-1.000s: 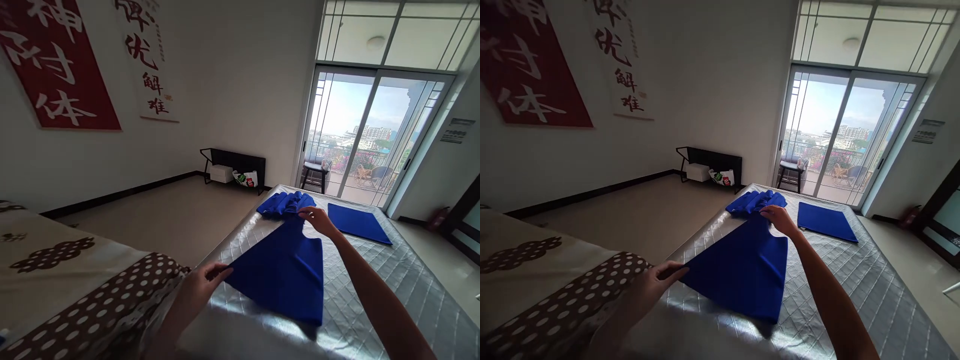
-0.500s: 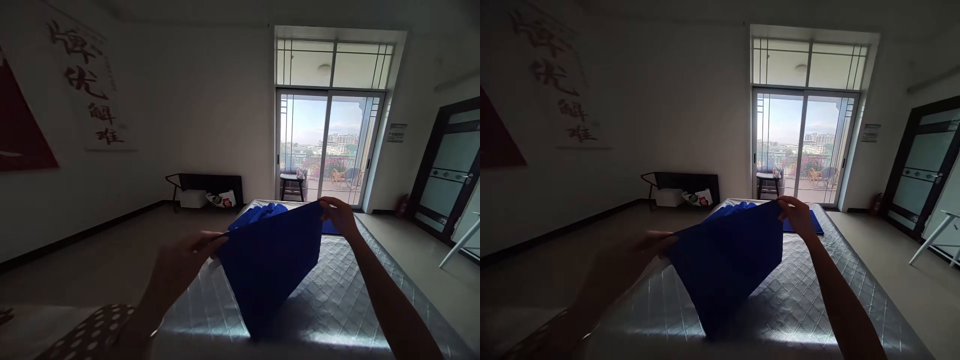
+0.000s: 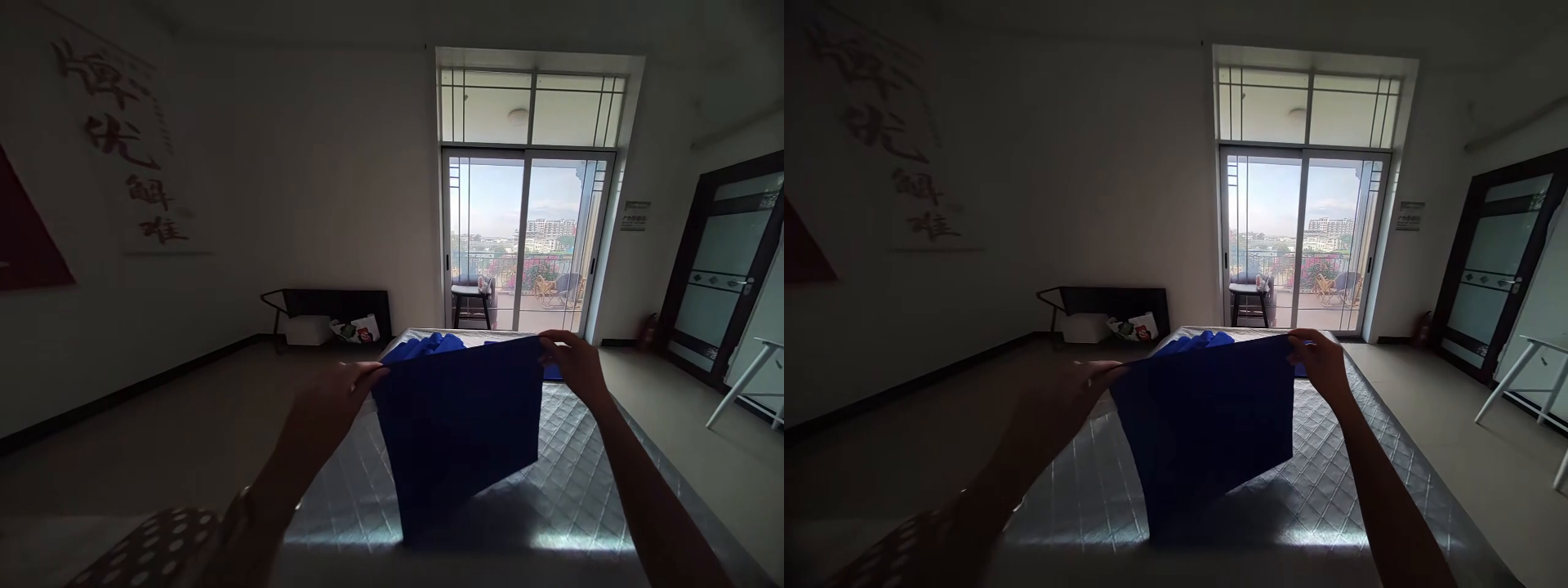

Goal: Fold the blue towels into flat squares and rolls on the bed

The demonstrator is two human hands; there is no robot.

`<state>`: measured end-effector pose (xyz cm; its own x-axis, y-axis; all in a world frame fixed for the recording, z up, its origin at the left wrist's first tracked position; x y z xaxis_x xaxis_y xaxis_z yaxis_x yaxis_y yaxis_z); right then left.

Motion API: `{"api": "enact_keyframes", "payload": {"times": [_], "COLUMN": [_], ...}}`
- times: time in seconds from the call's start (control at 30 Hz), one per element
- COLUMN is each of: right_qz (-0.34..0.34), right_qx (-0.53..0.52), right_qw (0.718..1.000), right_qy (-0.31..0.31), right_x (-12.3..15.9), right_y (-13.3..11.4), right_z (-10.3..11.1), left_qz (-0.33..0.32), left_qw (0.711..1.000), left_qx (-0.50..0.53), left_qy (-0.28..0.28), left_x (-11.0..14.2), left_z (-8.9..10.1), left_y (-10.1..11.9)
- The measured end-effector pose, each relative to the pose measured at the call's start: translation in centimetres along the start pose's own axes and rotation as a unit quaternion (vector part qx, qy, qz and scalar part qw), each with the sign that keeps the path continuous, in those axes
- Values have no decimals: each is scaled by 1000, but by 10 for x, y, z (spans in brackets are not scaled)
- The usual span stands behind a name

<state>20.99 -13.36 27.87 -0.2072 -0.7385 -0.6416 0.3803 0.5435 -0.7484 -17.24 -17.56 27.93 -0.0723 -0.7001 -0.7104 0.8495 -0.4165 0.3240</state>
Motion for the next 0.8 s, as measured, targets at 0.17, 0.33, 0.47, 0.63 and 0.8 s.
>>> {"api": "enact_keyframes", "payload": {"times": [0.17, 0.33, 0.47, 0.63, 0.8], "right_qz": [-3, 36, 57, 51, 73], "right_qx": [69, 131, 141, 155, 224], "right_qw": [993, 964, 956, 982, 957], "right_qy": [91, 227, 251, 95, -172], "right_x": [8, 4, -23, -60, -17], "right_y": [2, -8, -12, 10, 35], "right_z": [31, 57, 41, -60, -178], "left_qz": [1, -77, -114, -20, 159], "left_qw": [998, 981, 972, 985, 965], "left_qx": [65, 178, 203, 156, 54], "left_qy": [10, -10, -4, -66, -200], "left_x": [-1, 6, 13, 33, 87], "left_z": [-13, -28, -31, -49, -96], "left_y": [29, 78, 95, 56, -20]}}
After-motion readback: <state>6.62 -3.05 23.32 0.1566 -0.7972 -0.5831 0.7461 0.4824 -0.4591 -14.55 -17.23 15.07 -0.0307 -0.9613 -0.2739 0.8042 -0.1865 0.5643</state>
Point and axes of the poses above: each hand's wrist, its own x-axis away from the middle knuckle, its own z-axis out of the back of the hand, y = z × x, the point moved 4 cm from there along -x, towards the middle knuckle, and after that the axes turned 5 degrees about x, right-handed, at the moved point
